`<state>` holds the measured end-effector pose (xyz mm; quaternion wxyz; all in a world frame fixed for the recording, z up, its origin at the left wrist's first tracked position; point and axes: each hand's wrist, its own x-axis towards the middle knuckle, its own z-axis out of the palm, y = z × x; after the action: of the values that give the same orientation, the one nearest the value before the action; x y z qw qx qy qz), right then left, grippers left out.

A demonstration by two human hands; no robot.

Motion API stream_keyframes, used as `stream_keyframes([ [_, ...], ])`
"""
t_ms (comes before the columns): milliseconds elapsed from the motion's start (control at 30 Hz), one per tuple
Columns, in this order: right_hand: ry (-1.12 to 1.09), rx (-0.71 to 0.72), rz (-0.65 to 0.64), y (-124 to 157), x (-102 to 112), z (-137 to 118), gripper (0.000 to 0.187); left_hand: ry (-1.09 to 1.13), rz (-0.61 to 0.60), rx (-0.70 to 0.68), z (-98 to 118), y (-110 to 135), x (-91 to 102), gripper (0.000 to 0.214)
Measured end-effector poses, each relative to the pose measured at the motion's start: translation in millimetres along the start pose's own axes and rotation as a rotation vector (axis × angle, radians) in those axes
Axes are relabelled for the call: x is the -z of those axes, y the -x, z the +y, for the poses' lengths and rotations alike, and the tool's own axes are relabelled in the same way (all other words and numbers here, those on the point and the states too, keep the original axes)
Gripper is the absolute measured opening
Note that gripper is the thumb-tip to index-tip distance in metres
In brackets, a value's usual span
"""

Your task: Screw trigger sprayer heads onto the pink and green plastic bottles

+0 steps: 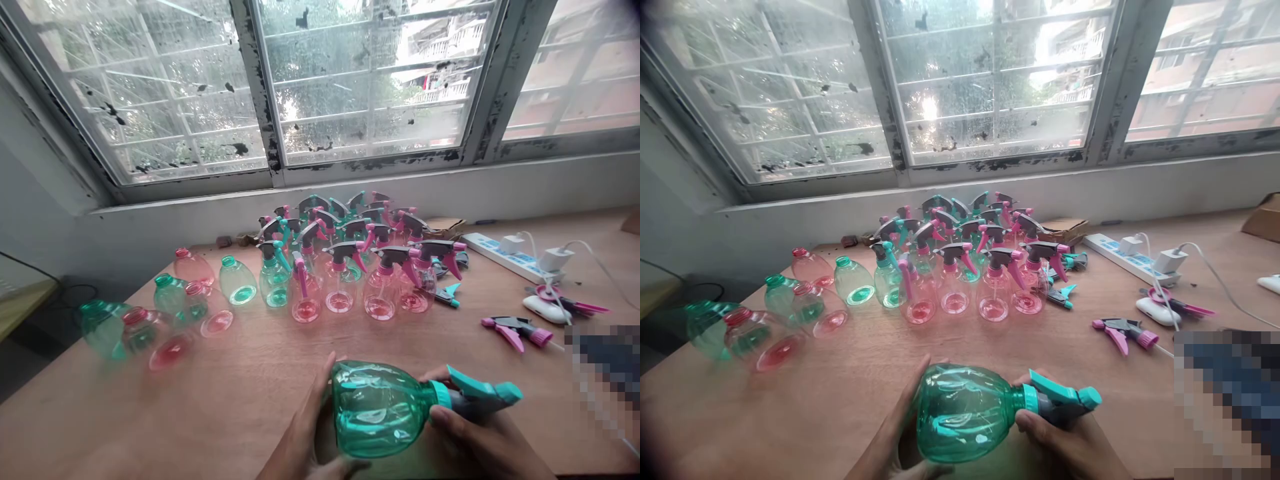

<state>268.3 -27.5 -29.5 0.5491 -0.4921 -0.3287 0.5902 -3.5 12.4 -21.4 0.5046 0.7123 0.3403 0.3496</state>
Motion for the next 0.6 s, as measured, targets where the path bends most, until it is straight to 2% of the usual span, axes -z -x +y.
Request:
stream_keyframes([
  [67,0.007,0.004,-0.005,0.6,-1.5,-1.4,0.044,-0.018,-0.01,0.047,3.1,1.3,1.1,0.11],
  [133,0.015,0.004,-0.007,1.0,-3.0,-2.5,0.045,-0.043,-0.005,0.076,3.8,1.7,1.6,0.112],
  [300,0.01,-0.023,0.004,1.3,-4.7,-2.5,0.05,-0.096,0.038,0.026,-4.2,1.0,0.2,0.094],
  [433,0.02,-0.024,0.015,1.9,-4.5,-3.4,0.051,-0.044,0.042,0.061,2.7,1.6,0.5,0.115],
  [500,0.019,-0.032,-0.006,2.3,-4.6,-4.4,0.051,-0.046,0.057,0.065,7.5,0.9,0.6,0.107],
  [600,0.023,-0.069,-0.041,2.7,-5.3,-5.2,0.053,-0.031,0.073,0.042,7.1,-0.2,-0.9,0.083],
])
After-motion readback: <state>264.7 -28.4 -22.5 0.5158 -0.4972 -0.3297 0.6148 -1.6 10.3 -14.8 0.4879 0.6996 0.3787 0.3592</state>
